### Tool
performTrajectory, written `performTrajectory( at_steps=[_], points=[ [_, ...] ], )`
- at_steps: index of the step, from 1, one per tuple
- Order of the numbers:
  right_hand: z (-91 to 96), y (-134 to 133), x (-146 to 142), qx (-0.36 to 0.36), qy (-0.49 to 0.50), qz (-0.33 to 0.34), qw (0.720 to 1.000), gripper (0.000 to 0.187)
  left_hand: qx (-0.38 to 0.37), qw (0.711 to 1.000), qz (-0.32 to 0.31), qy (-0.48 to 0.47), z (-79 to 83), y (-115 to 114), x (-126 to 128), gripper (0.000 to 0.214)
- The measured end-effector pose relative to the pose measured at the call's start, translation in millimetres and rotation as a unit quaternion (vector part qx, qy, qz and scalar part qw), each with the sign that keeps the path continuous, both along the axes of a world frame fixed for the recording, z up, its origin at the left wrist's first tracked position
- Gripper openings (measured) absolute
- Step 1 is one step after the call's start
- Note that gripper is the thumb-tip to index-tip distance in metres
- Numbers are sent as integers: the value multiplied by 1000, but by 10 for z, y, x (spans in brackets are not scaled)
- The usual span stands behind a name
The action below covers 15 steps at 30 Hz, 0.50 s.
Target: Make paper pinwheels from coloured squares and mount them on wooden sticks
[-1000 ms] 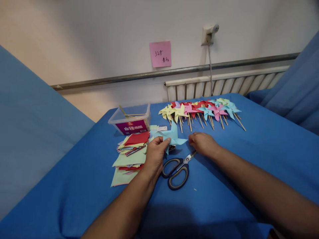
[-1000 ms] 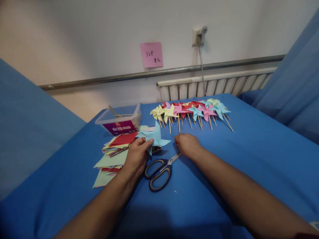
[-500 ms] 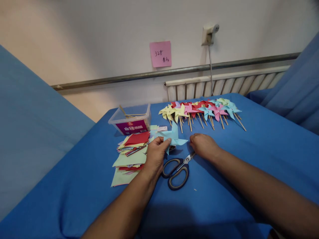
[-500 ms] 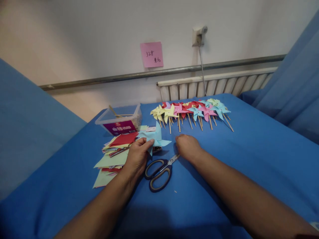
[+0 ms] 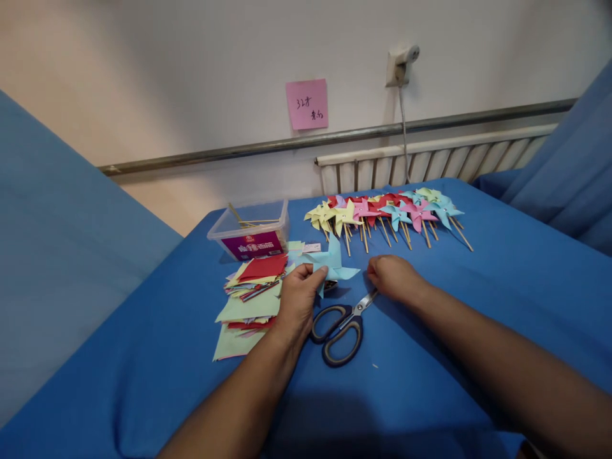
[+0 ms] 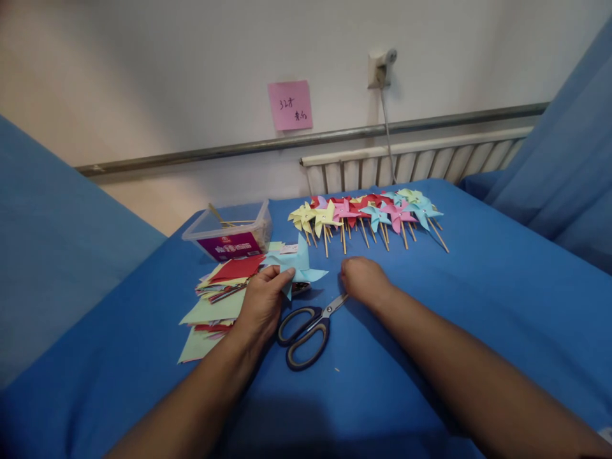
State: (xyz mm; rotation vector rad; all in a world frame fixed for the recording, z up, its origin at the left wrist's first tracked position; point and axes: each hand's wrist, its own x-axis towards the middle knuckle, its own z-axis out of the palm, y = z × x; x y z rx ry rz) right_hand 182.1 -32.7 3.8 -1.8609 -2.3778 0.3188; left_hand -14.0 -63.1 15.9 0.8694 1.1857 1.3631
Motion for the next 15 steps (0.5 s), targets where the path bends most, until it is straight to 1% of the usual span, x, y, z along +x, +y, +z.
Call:
performTrajectory(
  at_steps=[2,3,4,5,7,8,9,11,15],
  points=[
    [18,13,47,26,70,-17,997,15,0,1000,4,5,5,-2,-1,27],
    [29,8,56,41,132,-28,990,13,1,1000,9,12,6,-4,-1,28],
    [42,-9,49,51,209,-36,976,12,4,1000,13,23,6,-5,0,28],
    [55,-37,26,54,298,-40,952,13,8,999,17,37,4,-6,1,28],
    [75,-126,-67,34,463,-29,885,18,16,997,20,71,-3,-10,8,29],
    [81,-180,-128,26,511,-19,859,20,22,996,20,87,-8,-14,13,29],
    [83,-233,-191,23,538,-12,842,19,28,994,19,101,-12,-19,21,29],
    [77,-322,-300,33,548,1,836,16,39,991,14,125,-15,-36,40,28],
    [52,-386,-374,64,525,10,849,10,50,989,3,139,16,-89,83,24]
  ],
)
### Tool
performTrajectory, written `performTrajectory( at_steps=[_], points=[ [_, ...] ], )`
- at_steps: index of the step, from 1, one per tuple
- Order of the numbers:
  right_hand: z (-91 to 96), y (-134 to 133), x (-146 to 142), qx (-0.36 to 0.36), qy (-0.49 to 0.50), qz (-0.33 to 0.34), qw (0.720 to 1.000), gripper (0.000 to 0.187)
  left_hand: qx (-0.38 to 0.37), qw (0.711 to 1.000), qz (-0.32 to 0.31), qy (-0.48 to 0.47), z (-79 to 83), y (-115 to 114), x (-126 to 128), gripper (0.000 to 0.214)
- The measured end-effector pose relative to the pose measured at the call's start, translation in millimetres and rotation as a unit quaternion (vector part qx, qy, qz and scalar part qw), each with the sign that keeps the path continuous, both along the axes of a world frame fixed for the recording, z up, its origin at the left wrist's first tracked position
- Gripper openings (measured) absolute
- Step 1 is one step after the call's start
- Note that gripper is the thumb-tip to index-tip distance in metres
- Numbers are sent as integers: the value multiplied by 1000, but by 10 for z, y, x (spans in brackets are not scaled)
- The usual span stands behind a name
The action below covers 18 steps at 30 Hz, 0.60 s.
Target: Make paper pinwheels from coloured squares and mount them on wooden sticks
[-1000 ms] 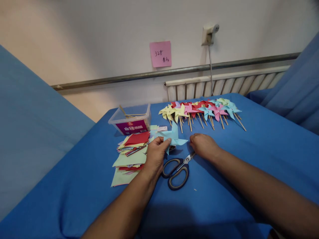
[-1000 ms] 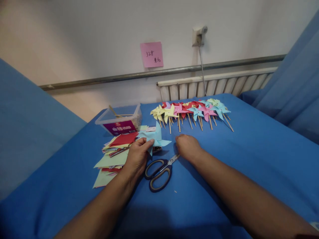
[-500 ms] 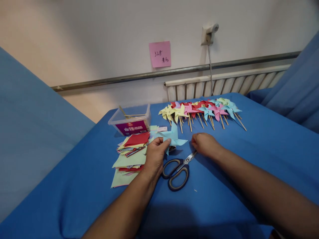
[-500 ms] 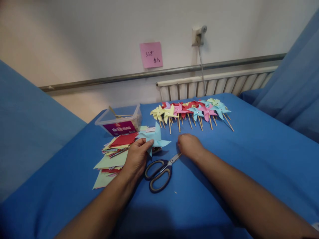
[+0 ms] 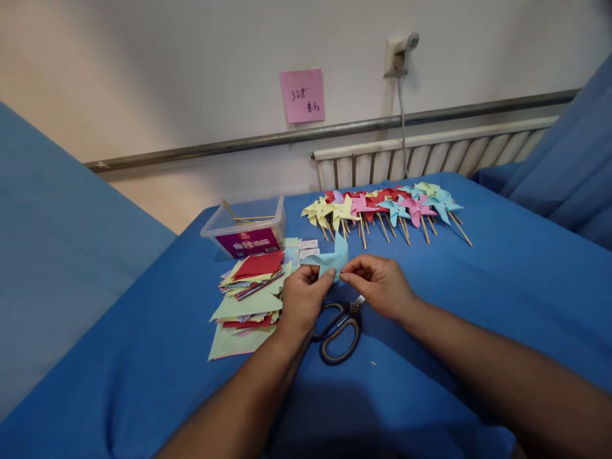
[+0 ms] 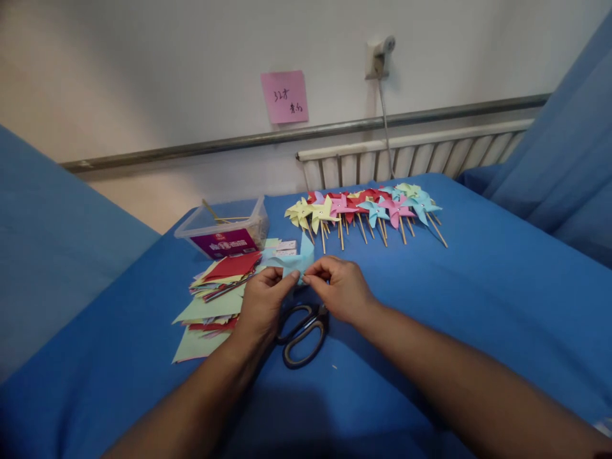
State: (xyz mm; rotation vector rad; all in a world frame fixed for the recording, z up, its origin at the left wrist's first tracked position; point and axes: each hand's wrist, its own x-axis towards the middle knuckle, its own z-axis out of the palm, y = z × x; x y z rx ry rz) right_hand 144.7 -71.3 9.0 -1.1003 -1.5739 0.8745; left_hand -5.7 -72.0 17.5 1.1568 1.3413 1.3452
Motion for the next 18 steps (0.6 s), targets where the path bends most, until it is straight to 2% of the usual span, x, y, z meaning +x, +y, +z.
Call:
performTrajectory(
  at_steps=[10,18],
  points=[
    [-29,43,25,-28,34,-7,999,11,-24,998,-14,-55,79,-76,37,24],
    [-9,23,32,-37,54,-4,998,10,-20,997,-25,-65,90,-79,37,21]
  ],
)
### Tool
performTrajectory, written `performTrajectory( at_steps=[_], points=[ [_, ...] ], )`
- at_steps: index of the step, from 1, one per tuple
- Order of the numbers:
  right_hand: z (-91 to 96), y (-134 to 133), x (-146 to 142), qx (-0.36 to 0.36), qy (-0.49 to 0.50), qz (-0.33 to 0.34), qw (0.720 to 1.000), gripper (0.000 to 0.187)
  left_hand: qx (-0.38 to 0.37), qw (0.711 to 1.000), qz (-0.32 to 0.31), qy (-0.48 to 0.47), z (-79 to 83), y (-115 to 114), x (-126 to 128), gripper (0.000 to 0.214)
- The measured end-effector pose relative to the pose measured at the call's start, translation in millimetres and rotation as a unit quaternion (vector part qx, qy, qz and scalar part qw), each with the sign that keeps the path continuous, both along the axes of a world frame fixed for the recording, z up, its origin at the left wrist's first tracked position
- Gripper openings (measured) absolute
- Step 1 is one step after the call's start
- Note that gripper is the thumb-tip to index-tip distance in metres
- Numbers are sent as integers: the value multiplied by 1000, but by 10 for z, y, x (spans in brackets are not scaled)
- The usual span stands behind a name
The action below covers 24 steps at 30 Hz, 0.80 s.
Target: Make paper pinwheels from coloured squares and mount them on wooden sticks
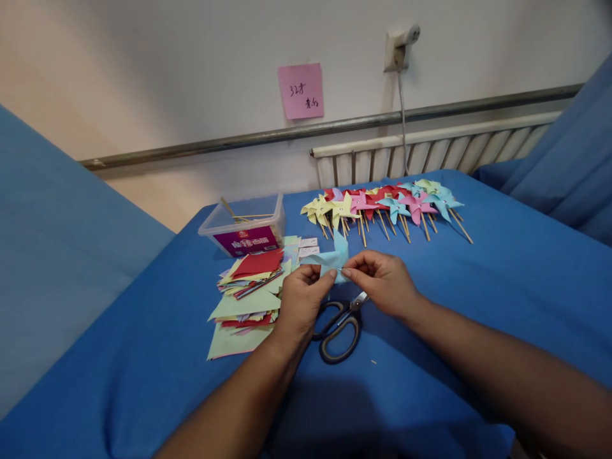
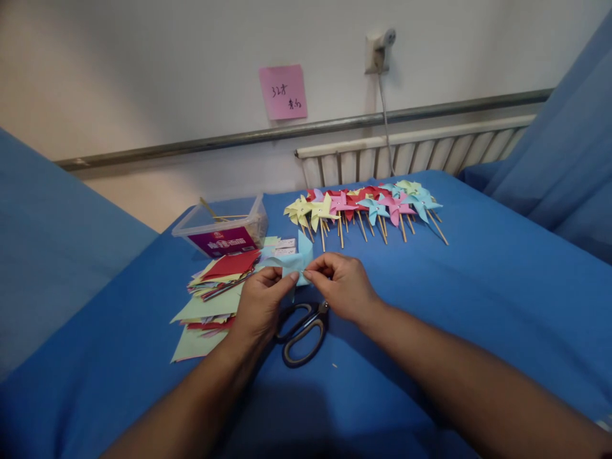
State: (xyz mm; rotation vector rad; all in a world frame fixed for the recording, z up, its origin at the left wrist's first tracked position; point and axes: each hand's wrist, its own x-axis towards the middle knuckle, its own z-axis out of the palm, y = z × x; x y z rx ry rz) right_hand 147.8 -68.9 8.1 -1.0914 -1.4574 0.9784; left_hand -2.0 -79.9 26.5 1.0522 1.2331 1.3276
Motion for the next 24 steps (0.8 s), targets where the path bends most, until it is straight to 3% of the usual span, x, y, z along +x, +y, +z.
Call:
performTrajectory(
  at_steps=[15,24],
  points=[
    [19,-23,-18,4,-5,-14,1000,11,17,999,10,51,21,-7,0,17],
    [35,-41,-30,10,0,-16,1000,7,69,985,7,160,39,-27,-19,13]
  ],
)
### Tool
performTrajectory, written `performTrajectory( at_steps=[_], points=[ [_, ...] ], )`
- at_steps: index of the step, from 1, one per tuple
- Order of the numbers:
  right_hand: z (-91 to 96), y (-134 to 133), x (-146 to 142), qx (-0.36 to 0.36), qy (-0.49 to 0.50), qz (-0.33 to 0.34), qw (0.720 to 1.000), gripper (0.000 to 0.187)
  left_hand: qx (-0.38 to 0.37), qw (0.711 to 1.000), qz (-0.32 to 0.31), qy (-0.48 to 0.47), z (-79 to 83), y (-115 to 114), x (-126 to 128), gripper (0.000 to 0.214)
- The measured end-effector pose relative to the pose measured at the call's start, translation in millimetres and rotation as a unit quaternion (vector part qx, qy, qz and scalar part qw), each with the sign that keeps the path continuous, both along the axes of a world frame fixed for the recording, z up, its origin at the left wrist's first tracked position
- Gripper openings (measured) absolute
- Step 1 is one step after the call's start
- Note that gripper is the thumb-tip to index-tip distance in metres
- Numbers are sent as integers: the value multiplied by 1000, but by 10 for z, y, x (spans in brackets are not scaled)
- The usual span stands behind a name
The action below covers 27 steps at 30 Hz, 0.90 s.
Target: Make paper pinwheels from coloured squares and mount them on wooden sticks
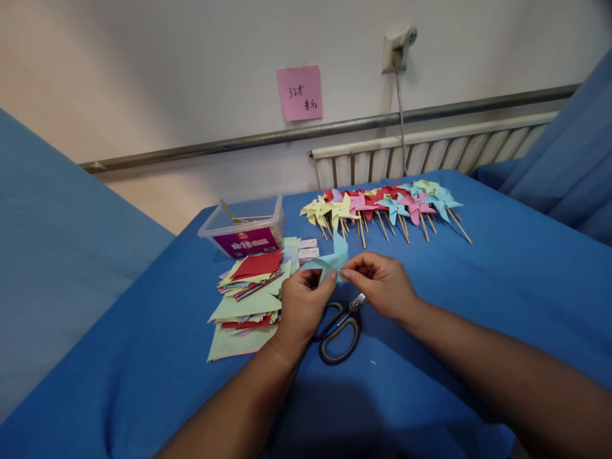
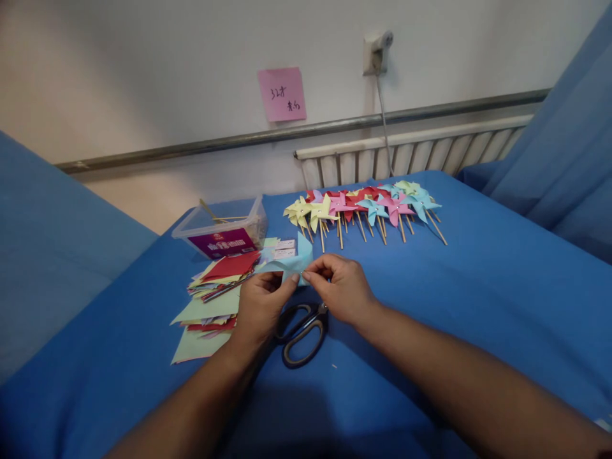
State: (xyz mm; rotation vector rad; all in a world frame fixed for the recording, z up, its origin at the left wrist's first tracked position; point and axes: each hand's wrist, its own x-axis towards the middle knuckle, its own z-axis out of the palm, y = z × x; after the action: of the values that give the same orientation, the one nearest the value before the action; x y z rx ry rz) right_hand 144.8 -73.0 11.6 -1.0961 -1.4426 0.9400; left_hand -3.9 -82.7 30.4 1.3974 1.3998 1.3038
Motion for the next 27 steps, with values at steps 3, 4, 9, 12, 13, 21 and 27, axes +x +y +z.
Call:
performTrajectory(
  at_steps=[3,4,9,12,13,21,27],
  points=[
    [-5,-2,-4,-2,2,2,1000,8,30,999,-2,32,-22,-9,-7,14],
    [-8,-3,-4,-2,1,2,1000,9,42,998,0,39,-32,-12,-9,14],
    [-14,-5,-6,14,-17,-3,1000,9,79,994,17,69,-62,-24,-14,12],
    [-7,-4,-4,26,-27,-8,999,9,79,994,12,68,-66,-19,-15,12],
    [-4,-4,-3,39,-35,-12,999,8,77,995,7,63,-68,-14,-15,12],
    [6,-18,-5,57,-21,-18,998,8,58,997,-1,60,-92,-5,-21,16],
    [-28,-17,-49,33,55,-3,998,14,61,997,-18,35,-85,-12,-12,16]
  ],
)
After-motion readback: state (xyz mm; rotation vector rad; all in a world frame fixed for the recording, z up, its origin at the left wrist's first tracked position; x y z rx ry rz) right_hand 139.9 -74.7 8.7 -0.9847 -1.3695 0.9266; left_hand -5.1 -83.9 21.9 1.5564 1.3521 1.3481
